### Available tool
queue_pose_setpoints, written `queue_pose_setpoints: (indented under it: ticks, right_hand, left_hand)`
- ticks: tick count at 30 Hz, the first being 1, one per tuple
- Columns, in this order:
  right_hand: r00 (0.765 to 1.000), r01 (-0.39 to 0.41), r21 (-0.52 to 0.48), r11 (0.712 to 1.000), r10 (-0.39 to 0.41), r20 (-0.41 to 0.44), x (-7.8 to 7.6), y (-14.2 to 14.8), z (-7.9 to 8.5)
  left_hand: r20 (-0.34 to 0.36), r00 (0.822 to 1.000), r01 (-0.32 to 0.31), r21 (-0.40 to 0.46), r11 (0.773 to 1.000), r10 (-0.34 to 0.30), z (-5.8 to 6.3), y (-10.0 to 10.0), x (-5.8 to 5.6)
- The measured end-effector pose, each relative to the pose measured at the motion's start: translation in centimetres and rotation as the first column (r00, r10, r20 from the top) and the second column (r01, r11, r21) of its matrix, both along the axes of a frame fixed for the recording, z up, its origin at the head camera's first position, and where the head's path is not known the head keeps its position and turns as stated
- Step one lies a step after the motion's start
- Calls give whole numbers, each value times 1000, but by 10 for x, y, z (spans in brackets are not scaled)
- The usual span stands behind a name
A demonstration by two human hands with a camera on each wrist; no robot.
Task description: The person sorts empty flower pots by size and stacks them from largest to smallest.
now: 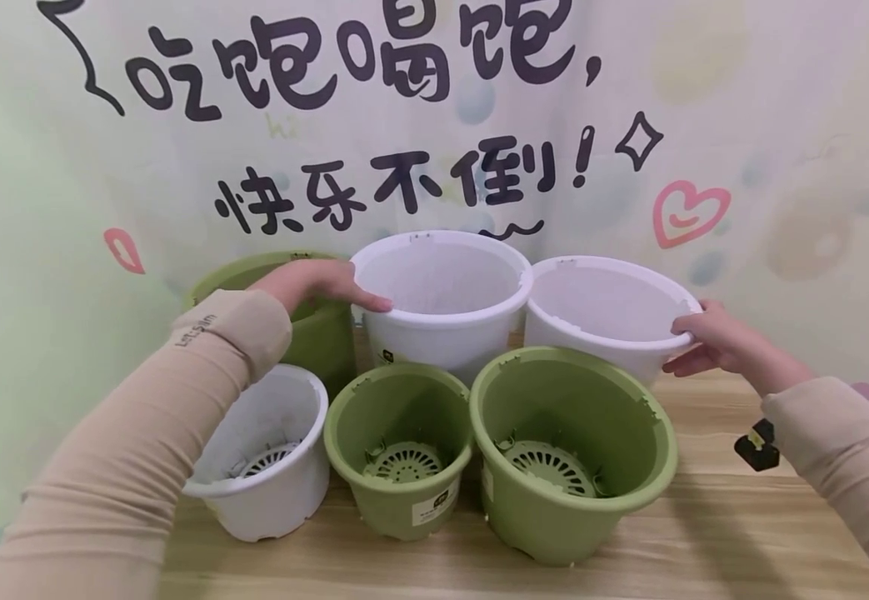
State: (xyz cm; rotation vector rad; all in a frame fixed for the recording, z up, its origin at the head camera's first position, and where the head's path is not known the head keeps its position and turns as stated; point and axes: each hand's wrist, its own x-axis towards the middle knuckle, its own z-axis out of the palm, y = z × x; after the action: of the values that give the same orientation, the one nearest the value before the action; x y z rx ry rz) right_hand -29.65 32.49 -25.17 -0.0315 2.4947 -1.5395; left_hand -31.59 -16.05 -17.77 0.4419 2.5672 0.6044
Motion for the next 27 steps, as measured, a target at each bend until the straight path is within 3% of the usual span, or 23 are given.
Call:
queue_pose_setpoints:
  ticks: [3,6,13,16,20,27]
  right_hand:
    - [1000,12,-37,999,-11,17,-1,0,0]
    - [999,30,-55,998,-29,21,-2,0,0]
    - [999,45,-61,997,-43,30,-1,4,3]
    - [999,46,-58,997,-44,25,1,8,6]
    - [999,40,-31,999,-41,-2,3,13,16]
    - [998,37,45,998,-35,-44,1,23,45]
  left_hand:
    - [19,999,-46,10,999,45,0,0,3]
    - [11,996,-91,-45,995,91,1,0,6]
    - [70,993,-95,-10,995,95,2,1,8]
    - [67,993,-99,-41,994,102,3,1,8]
    - [58,991,-112,-107,988,118,6,2,7]
    - [77,988,-125,-115,985,135,6,3,8]
